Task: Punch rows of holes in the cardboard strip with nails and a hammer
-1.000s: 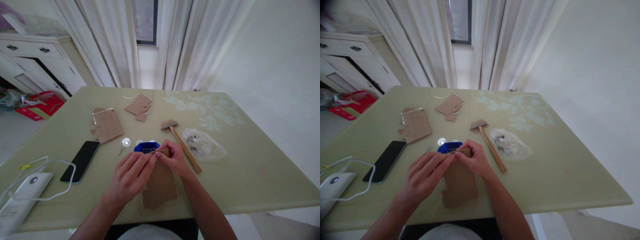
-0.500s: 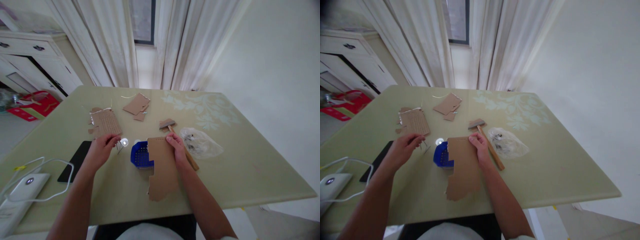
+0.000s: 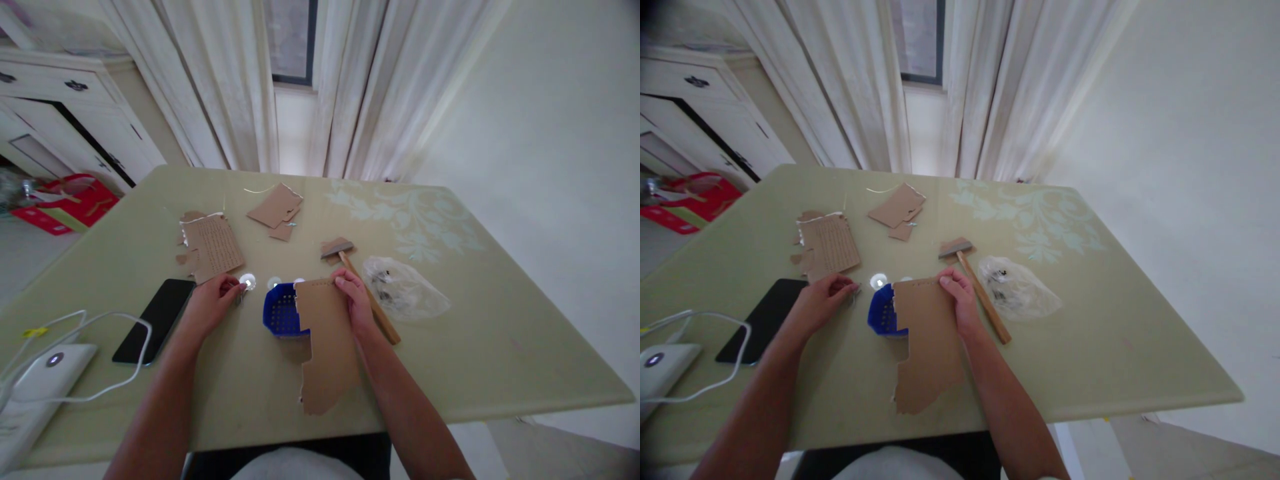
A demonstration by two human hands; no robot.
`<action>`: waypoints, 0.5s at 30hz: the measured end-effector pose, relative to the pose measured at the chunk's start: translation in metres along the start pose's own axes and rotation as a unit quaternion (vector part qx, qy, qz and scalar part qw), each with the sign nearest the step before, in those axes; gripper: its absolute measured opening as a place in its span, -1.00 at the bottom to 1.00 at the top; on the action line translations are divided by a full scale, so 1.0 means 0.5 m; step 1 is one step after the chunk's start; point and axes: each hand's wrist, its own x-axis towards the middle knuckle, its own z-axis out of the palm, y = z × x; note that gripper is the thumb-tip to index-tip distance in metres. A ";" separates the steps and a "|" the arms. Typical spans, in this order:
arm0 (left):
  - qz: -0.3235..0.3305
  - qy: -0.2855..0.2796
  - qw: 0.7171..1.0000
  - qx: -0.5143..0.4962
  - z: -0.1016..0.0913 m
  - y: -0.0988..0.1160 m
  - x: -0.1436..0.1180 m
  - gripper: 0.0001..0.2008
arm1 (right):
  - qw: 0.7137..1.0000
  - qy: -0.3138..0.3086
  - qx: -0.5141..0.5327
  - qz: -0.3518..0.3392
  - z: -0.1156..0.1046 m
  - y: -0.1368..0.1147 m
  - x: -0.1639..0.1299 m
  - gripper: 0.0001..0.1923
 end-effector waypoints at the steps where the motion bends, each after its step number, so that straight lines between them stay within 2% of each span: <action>1: -0.003 0.008 1.000 -0.002 0.002 -0.002 -0.001 -0.55 | 1.000 -0.003 -0.001 0.000 0.000 0.000 -0.001 -0.62; 5: -0.006 0.048 0.999 -0.002 0.008 0.002 -0.008 -0.55 | 1.000 -0.026 0.004 0.003 0.003 0.002 -0.005 -0.57; 7: 0.024 0.094 0.995 -0.005 0.008 0.021 -0.021 -0.57 | 0.999 -0.038 0.014 0.006 0.005 0.003 -0.009 -0.53; 9: 0.109 0.164 0.980 -0.023 0.007 0.056 -0.045 -0.61 | 0.998 -0.056 0.032 0.015 0.009 0.003 -0.016 -0.48; 10: 0.169 0.180 0.968 -0.037 0.007 0.077 -0.061 -0.65 | 0.997 -0.068 0.042 0.019 0.011 0.002 -0.019 -0.46; 12: 0.302 0.167 0.937 -0.058 0.011 0.124 -0.096 -0.76 | 0.994 -0.093 0.057 0.025 0.014 -0.002 -0.028 -0.44; 13: 0.366 0.141 0.918 -0.061 0.015 0.146 -0.113 -0.76 | 0.992 -0.106 0.061 0.028 0.016 -0.003 -0.033 -0.43; 15: 0.452 0.088 0.886 -0.050 0.026 0.182 -0.140 -0.66 | 0.990 -0.121 0.066 0.032 0.017 -0.007 -0.040 -0.42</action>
